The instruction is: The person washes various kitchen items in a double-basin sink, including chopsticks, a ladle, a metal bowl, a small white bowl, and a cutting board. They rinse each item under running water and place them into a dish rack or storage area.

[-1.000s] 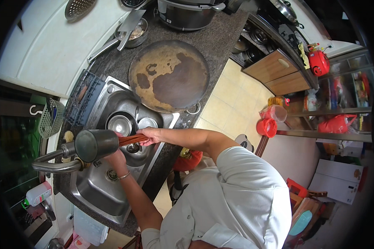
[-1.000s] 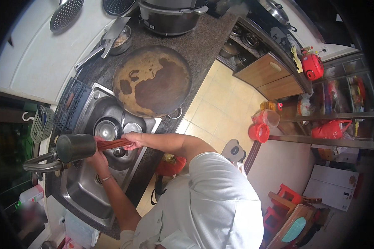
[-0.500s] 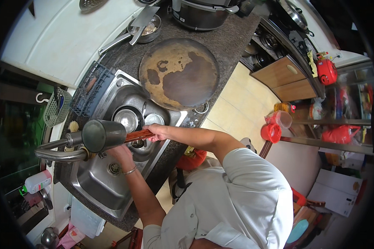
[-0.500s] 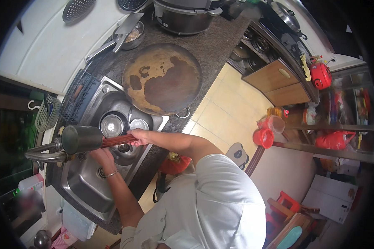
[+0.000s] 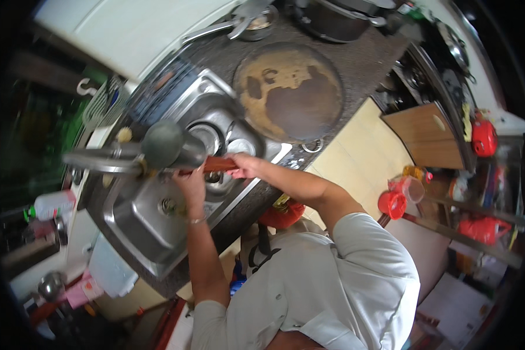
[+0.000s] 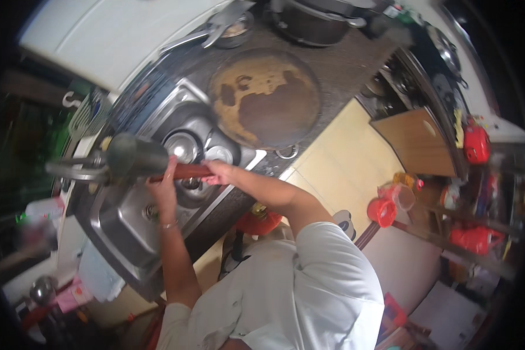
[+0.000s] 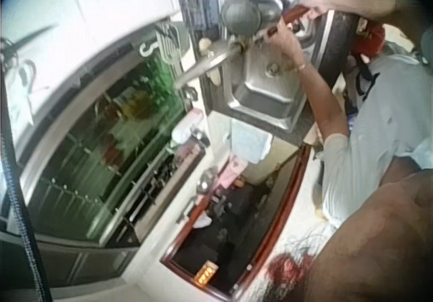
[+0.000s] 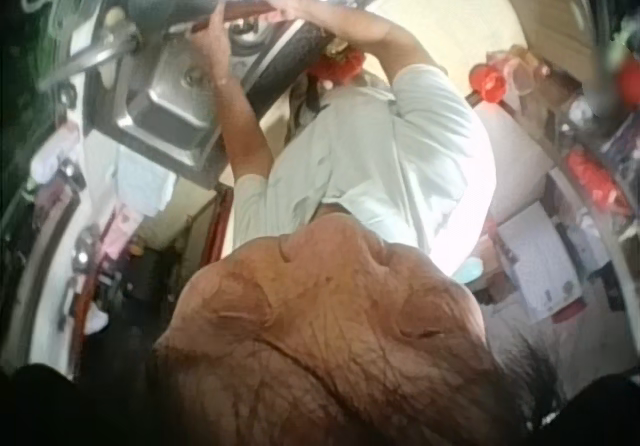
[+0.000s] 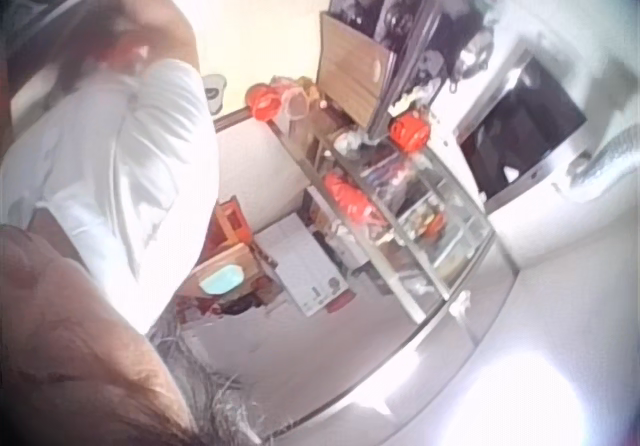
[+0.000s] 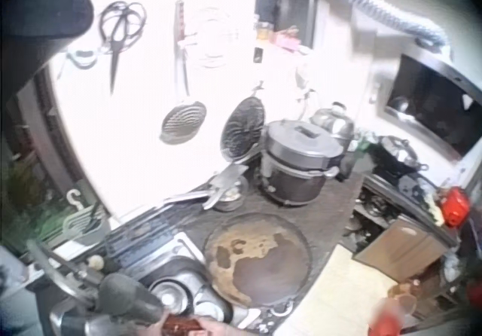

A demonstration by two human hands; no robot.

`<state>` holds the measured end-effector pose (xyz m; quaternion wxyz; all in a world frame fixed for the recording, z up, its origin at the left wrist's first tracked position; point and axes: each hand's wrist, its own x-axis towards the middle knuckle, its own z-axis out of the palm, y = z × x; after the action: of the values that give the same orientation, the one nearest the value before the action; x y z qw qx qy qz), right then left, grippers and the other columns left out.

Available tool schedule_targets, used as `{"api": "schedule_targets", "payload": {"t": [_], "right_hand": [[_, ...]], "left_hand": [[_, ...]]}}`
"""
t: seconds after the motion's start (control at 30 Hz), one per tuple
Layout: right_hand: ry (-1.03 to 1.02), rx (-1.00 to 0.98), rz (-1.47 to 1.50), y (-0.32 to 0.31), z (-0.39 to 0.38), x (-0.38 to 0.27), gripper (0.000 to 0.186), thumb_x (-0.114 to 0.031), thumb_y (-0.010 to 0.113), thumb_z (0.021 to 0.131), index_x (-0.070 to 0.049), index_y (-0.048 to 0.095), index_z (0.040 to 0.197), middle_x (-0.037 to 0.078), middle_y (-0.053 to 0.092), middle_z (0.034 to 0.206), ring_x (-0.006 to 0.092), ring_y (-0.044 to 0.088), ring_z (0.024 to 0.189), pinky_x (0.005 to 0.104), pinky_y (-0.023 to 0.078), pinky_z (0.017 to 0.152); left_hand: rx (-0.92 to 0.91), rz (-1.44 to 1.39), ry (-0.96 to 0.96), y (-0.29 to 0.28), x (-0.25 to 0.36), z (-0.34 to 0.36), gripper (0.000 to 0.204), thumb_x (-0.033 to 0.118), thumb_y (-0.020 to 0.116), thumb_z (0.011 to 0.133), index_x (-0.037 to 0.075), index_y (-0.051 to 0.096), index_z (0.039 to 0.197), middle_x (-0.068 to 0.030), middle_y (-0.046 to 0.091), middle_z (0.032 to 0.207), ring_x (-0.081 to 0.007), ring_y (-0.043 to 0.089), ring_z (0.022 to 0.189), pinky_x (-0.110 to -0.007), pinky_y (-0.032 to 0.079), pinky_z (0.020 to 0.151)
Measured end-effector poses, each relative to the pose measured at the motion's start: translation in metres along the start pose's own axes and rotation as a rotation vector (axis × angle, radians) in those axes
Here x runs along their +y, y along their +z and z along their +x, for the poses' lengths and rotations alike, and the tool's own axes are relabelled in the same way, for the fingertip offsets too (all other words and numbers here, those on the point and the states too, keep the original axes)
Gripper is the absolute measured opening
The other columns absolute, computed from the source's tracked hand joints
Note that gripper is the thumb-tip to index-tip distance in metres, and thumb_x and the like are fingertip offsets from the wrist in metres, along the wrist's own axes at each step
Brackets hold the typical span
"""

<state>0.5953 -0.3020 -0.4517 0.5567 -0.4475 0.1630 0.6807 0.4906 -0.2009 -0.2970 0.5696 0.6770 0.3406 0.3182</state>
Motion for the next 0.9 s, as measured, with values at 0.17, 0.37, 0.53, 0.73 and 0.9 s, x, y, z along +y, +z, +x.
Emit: {"api": "schedule_targets", "payload": {"t": [0.17, 0.37, 0.53, 0.73, 0.9], "right_hand": [[-0.057, -0.086, 0.059, -0.002, -0.01, -0.005, 0.031, -0.03, 0.039, 0.099, -0.005, 0.055, 0.108, 0.01, 0.066, 0.085, 0.0163, 0.061, 0.058, 0.0235, 0.047, 0.044], [-0.087, -0.133, 0.112, -0.002, -0.013, -0.005, 0.025, -0.028, 0.047, 0.096, -0.007, 0.058, 0.105, 0.009, 0.065, 0.083, 0.0173, 0.062, 0.064, 0.0253, 0.049, 0.048], [-0.075, -0.12, 0.15, -0.006, -0.01, -0.004, 0.021, -0.024, 0.051, 0.094, -0.006, 0.056, 0.102, 0.009, 0.062, 0.081, 0.0181, 0.059, 0.063, 0.0268, 0.049, 0.05], [-0.057, -0.056, 0.047, -0.002, -0.011, 0.0, 0.023, -0.032, 0.05, 0.094, -0.01, 0.056, 0.099, 0.006, 0.063, 0.08, 0.016, 0.059, 0.061, 0.0273, 0.047, 0.047], [-0.011, -0.007, 0.156, -0.003, -0.002, 0.002, 0.022, -0.032, 0.051, 0.093, -0.01, 0.058, 0.096, 0.003, 0.058, 0.069, 0.0133, 0.052, 0.049, 0.0239, 0.043, 0.041]], "left_hand": [[-0.001, 0.082, -0.013, 0.006, -0.019, 0.009, 0.015, 0.007, 0.071, 0.077, -0.002, 0.065, 0.088, -0.0046, 0.066, 0.09, -0.0139, 0.059, 0.077, -0.03, 0.046, 0.075], [-0.052, -0.289, -0.144, -0.001, -0.05, 0.006, 0.015, 0.01, 0.067, 0.08, 0.001, 0.056, 0.077, -0.0012, 0.055, 0.074, -0.008, 0.05, 0.069, -0.027, 0.042, 0.06], [-0.105, -0.567, -0.339, -0.013, -0.032, 0.009, 0.012, -0.003, 0.056, 0.082, 0.006, 0.052, 0.089, 0.0003, 0.052, 0.086, -0.0124, 0.051, 0.081, -0.031, 0.044, 0.076], [0.003, -0.723, -0.334, -0.008, -0.023, 0.025, 0.019, 0.014, 0.047, 0.095, 0.004, 0.058, 0.082, 0.0, 0.052, 0.064, -0.0105, 0.046, 0.052, -0.031, 0.043, 0.057], [-0.346, -0.451, -0.142, -0.019, -0.018, 0.02, 0.014, 0.012, 0.054, 0.092, 0.002, 0.056, 0.102, 0.0004, 0.06, 0.096, -0.0083, 0.052, 0.09, -0.025, 0.042, 0.081]]}}
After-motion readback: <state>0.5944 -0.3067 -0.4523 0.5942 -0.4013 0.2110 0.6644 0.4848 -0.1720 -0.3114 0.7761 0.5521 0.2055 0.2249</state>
